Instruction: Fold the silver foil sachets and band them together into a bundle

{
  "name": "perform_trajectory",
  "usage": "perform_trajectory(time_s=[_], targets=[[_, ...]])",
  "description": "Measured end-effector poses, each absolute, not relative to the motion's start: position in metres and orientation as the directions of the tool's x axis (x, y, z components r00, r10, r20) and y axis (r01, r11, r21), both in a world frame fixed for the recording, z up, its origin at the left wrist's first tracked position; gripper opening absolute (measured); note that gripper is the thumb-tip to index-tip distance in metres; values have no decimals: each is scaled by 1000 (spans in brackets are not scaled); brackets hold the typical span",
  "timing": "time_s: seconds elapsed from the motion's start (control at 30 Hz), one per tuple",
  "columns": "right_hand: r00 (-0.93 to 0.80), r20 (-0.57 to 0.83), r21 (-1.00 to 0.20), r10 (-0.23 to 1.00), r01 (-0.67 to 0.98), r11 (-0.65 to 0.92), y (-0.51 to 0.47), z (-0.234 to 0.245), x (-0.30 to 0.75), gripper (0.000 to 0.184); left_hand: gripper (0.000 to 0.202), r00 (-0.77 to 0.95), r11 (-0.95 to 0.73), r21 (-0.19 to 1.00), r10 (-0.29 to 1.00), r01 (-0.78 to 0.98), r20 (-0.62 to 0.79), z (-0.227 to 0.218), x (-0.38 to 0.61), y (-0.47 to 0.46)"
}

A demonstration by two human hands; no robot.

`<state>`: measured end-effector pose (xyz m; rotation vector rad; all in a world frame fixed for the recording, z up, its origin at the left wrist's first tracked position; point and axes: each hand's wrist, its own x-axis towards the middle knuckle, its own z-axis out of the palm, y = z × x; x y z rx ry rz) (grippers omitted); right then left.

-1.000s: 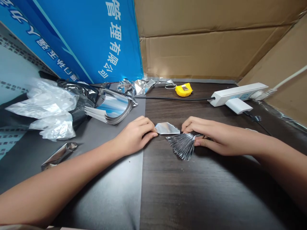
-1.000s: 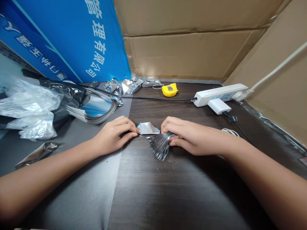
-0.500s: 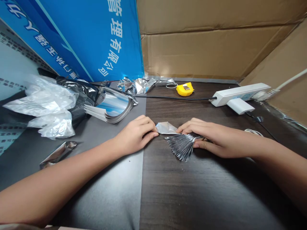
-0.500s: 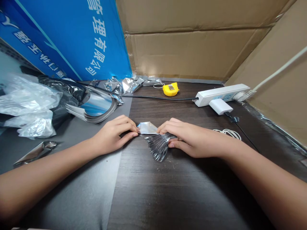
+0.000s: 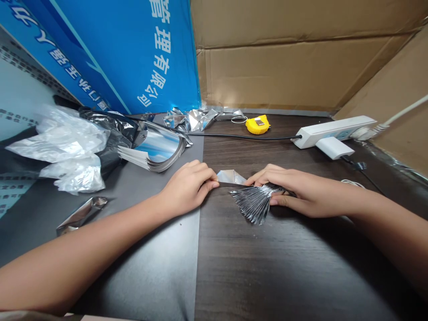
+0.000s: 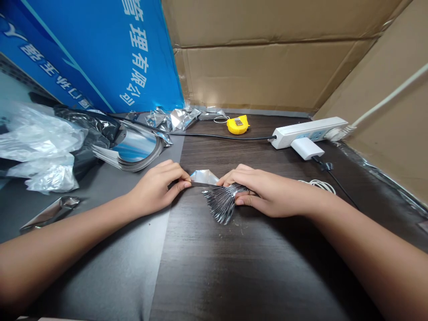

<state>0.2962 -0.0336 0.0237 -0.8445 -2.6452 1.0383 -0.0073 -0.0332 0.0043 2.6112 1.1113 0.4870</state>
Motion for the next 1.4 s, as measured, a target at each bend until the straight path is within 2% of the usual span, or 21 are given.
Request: perform_trajectory(time_s=[0.23,0.53,0.67,1.0,1.4], targets=[[-833,-54,-675,551,437,594,-32,22,295,33,8,518,-477,499,853,723,65,13,0,-37],[-830,-55,-685,555,436,584,-32,23,296,33,6,436,-380,527,900,761,19,14,1,-39],[-830,-55,-687,555,435,582,-31,22,296,34,8,479,-448,470,876,761,60,13,2,-40],[-826,-42,-699,562,426,574,-32,21,296,30,21,643,-688,331,724,646,249,3,-2,-40],[-831,23,-711,555,377,594,-33,20,297,22,19,675,-723,401,682,562,283,4,-4,-35]])
